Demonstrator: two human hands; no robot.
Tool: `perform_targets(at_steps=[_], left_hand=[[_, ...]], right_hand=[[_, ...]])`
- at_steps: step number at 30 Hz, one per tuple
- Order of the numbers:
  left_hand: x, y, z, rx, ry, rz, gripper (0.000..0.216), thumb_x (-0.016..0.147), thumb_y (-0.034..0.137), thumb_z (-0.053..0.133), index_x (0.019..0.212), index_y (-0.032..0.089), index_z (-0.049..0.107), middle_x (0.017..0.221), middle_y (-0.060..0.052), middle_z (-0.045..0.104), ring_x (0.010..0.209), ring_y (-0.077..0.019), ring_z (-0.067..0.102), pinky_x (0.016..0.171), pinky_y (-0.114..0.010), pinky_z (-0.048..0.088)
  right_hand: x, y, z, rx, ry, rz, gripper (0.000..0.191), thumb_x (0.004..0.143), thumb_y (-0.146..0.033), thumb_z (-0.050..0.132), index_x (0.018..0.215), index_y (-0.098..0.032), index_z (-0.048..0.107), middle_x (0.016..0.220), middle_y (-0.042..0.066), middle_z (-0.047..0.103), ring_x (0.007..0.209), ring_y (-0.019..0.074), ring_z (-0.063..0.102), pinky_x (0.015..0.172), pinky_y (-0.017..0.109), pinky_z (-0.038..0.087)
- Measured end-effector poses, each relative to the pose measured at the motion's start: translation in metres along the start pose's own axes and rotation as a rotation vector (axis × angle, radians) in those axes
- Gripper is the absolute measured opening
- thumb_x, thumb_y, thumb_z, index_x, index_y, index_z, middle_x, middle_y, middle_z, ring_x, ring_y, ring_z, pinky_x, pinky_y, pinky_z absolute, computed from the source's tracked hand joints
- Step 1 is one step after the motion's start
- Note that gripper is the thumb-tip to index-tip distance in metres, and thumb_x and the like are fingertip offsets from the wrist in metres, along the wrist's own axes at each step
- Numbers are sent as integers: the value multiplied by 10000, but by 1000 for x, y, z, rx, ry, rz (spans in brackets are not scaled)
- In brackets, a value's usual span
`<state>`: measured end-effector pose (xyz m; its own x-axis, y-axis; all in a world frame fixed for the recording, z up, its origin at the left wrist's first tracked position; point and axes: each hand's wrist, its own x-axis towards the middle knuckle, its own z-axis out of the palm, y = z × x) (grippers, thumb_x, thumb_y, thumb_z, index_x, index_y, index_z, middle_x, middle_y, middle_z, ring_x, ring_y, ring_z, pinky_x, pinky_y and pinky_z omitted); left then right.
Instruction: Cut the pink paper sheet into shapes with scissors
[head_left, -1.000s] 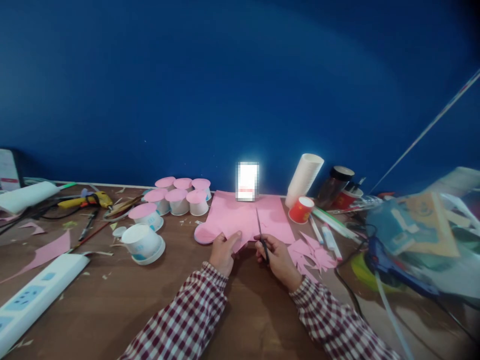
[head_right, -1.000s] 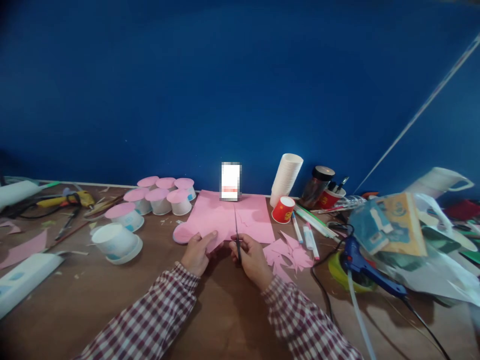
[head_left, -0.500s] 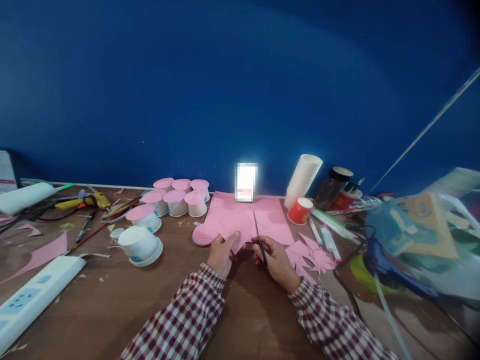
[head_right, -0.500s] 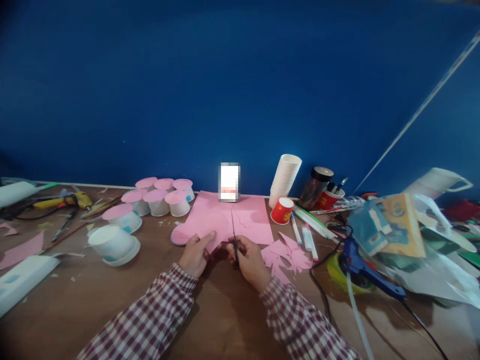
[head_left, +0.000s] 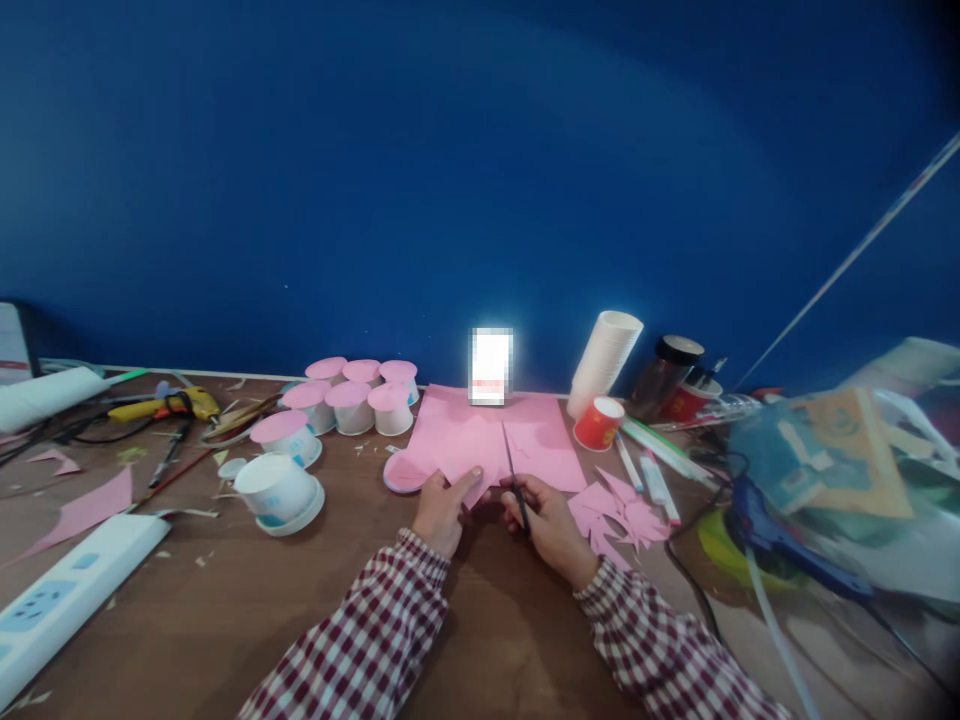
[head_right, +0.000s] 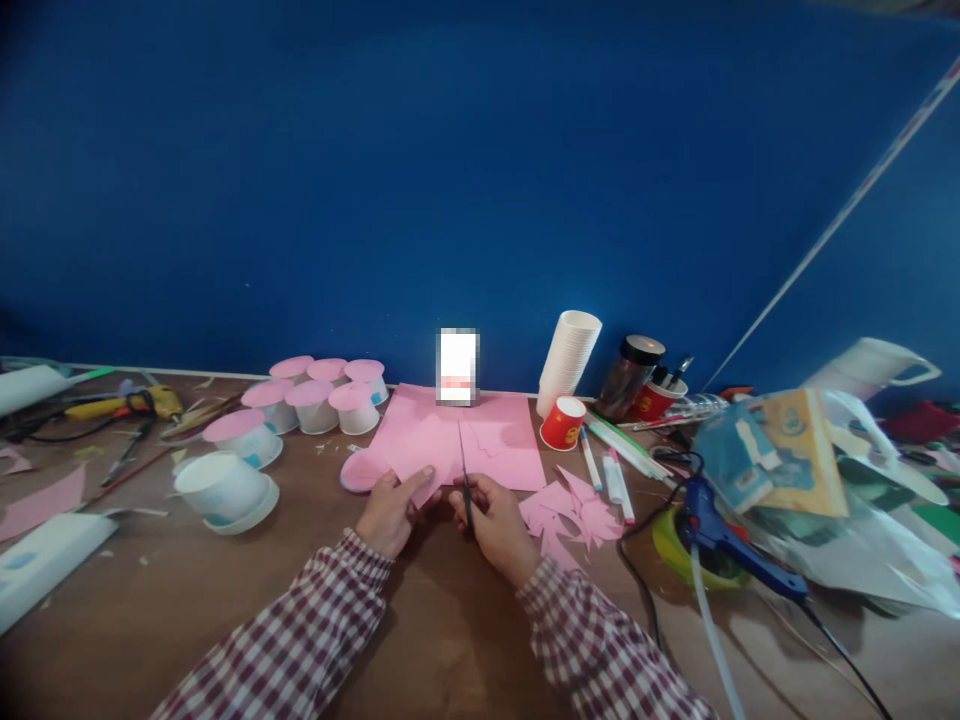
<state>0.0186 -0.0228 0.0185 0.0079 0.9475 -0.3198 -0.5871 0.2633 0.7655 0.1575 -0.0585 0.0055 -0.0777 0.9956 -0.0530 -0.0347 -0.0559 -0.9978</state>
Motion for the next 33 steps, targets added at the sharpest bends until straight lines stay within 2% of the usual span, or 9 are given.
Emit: perform_targets(at_steps=[9, 14, 26, 33], left_hand=[[2, -3, 0, -36, -13, 12, 294, 506, 192, 813, 708, 113, 615, 673, -31, 669, 587, -130, 616, 572, -254, 542], [4, -5, -2, -28, -54, 43, 327, 508, 220, 812, 758, 107, 634, 714, -49, 681, 618, -142, 626, 595, -264, 531], [3, -3, -1, 8, -4, 61, 326, 474, 232, 827, 712, 109, 641, 658, -42, 675, 590, -130, 610, 592, -246, 490], [4, -4, -2, 9, 2, 66, 320, 493, 238, 824, 722, 111, 641, 708, -54, 688, 649, -145, 626, 624, -258, 497]], right_hand=[[0, 2, 0, -27, 4, -19, 345, 791, -430, 605, 1007, -163, 572, 602, -42, 534, 497, 90, 495, 470, 205, 385], [-1, -1, 1, -20, 3, -11, 360, 770, -451, 617, 989, -169, 572, 593, -50, 519, 489, 89, 492, 466, 206, 382], [0, 1, 0, -24, 4, -14, 312, 783, -410, 616, 989, -181, 571, 585, -51, 526, 493, 95, 500, 465, 205, 385], [0, 3, 0, -42, 15, -25, 332, 780, -419, 621, 999, -173, 584, 580, -47, 529, 494, 99, 499, 467, 211, 392]])
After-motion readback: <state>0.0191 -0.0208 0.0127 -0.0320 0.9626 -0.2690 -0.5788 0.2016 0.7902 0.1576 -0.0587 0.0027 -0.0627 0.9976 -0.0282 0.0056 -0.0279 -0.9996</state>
